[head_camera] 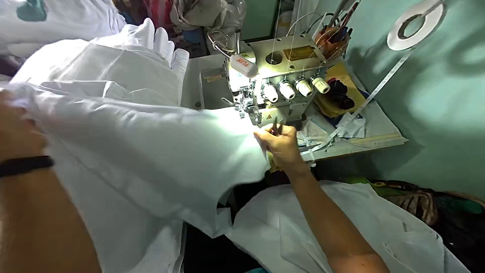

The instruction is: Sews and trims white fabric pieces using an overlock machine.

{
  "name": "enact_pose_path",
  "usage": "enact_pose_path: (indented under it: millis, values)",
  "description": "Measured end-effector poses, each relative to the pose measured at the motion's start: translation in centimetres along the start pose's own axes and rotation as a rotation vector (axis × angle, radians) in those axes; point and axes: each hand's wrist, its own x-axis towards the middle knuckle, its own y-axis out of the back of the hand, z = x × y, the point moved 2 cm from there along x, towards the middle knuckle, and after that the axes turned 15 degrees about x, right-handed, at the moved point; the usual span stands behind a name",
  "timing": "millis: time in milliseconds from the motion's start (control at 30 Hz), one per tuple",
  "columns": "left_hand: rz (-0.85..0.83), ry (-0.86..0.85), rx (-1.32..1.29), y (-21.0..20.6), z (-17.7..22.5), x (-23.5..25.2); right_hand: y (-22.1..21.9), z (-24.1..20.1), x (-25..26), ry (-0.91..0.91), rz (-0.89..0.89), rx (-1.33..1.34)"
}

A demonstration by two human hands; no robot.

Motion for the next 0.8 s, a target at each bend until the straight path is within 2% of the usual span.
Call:
enact_pose_path:
  millis: [67, 100, 167, 200, 300, 467, 600, 633, 733, 800]
  values:
    - [-0.097, -0.262, 0.121, -2.5, 3.9, -4.0, -0.4, 2.0, 1.0, 0.071, 0.130, -0.100]
    - [-0.141, -0.430, 0.152, -3.8, 5.9, -6.6, -0.2, 2.7, 0.8, 0.027, 0.162, -0.130]
    - [-0.245, -0.708, 0.131, -7.0, 8.1, -10.9, 0.5, 3.7, -0.5, -0.160, 0.166, -0.111]
    - [-0.327, -0.794, 0.109, -8.6, 8.7, -12.5, 0.8, 4.1, -1.4, -0.277, 0.156, -0.094]
    - [-0.565, -0.879, 0.091, -12.5, 10.8, -15.5, 1.4, 4.6, -4.1, -0.476, 0.106, -0.060]
    - [-0.732, -1.004, 0.192, -17.2, 13.1, -17.4, 1.0, 5.6, -6.2, -0.482, 0.165, 0.056]
    - [-0.771, -1.084, 0.250, -14.8, 14.5, -18.2, 1.2, 5.3, -6.1, -0.409, 0.162, -0.009]
    - [-0.782, -1.108, 0.249, -13.4, 14.9, -18.5, 1.4, 5.2, -6.1, -0.320, 0.148, -0.068]
    - [-0.874, -1.160, 0.031, -9.3, 14.8, -20.0, 2.2, 5.3, -6.7, -0.038, 0.061, -0.244]
    - [-0.770, -1.208, -0.053, -8.0, 13.8, -21.0, 2.6, 5.2, -7.3, 0.064, -0.013, -0.343]
